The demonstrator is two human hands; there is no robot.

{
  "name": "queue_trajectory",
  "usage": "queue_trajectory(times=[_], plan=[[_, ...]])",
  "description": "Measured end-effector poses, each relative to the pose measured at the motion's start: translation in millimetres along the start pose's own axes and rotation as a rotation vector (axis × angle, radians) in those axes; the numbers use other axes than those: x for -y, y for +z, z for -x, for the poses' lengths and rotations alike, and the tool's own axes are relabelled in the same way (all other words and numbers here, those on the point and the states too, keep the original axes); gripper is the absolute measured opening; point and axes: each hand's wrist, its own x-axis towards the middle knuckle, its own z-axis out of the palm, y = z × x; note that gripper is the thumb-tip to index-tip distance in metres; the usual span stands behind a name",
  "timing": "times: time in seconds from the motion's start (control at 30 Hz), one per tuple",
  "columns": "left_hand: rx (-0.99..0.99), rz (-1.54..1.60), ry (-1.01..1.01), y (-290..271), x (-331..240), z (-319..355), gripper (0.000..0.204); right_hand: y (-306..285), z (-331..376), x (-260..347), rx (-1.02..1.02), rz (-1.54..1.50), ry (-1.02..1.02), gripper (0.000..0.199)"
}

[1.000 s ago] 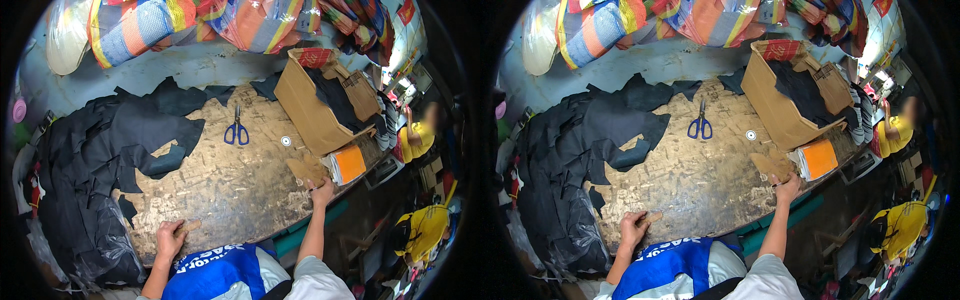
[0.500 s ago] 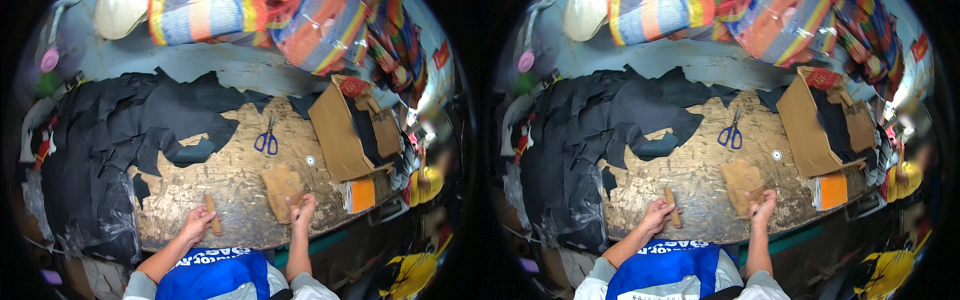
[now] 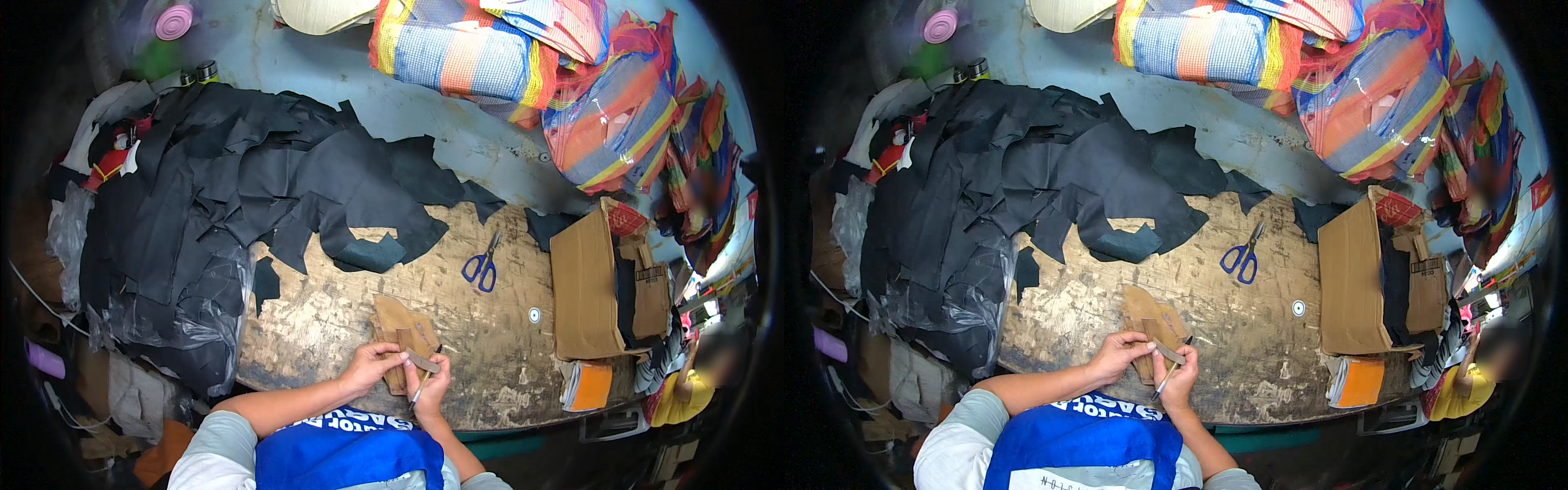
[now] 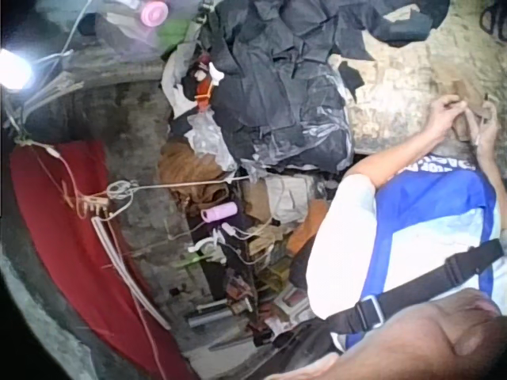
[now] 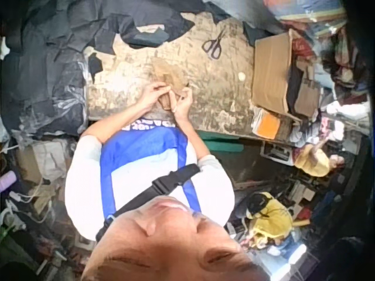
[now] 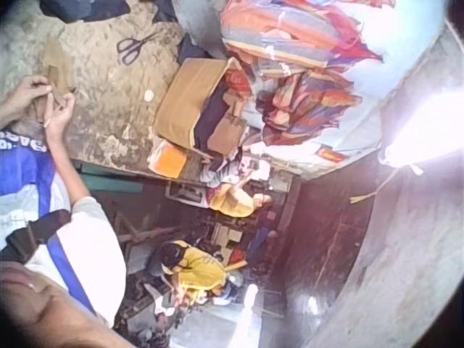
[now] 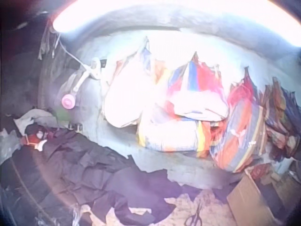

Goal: The person places cardboard templates on black fabric pieces and traces their outlines with a pen. They handle multiple fabric pieces and templates, repositioning them as needed on a cluttered worktable.

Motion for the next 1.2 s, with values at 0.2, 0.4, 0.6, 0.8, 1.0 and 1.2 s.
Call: queue_trajectory(times=[0.2, 0.4, 0.6, 0.8, 1.0, 1.2], plan=[[0.034, -0.546, 0.36, 3, -15, -8, 0.028, -29, -16, -15, -0.005, -0.308, 0.13, 0.038], [-0.378, -0.68, 0.764, -55, -119, -115, 0.017, -116, -55, -50, -0.373, -0.39, 0.205, 0.046], [-0.993, -1.211, 0.632, -130, -228, -213, 0.067, -197, -80, -79, -0.619, 0.343, 0.291, 0.053], [-0.879, -1.29, 0.47, -133, -251, -229, 0.047, -176, -78, -55, -0.854, 1.025, -0.075, 0.048], [-0.546, -0.966, 0.899, -73, -308, -199, 0.018, -80, -73, -20, -0.454, 0.29, -0.144, 0.024], [0.139, 0.039, 0.593, -4, -290, -72, 0.036, 50, -68, 20, 0.876, -0.858, 0.564, 0.064]])
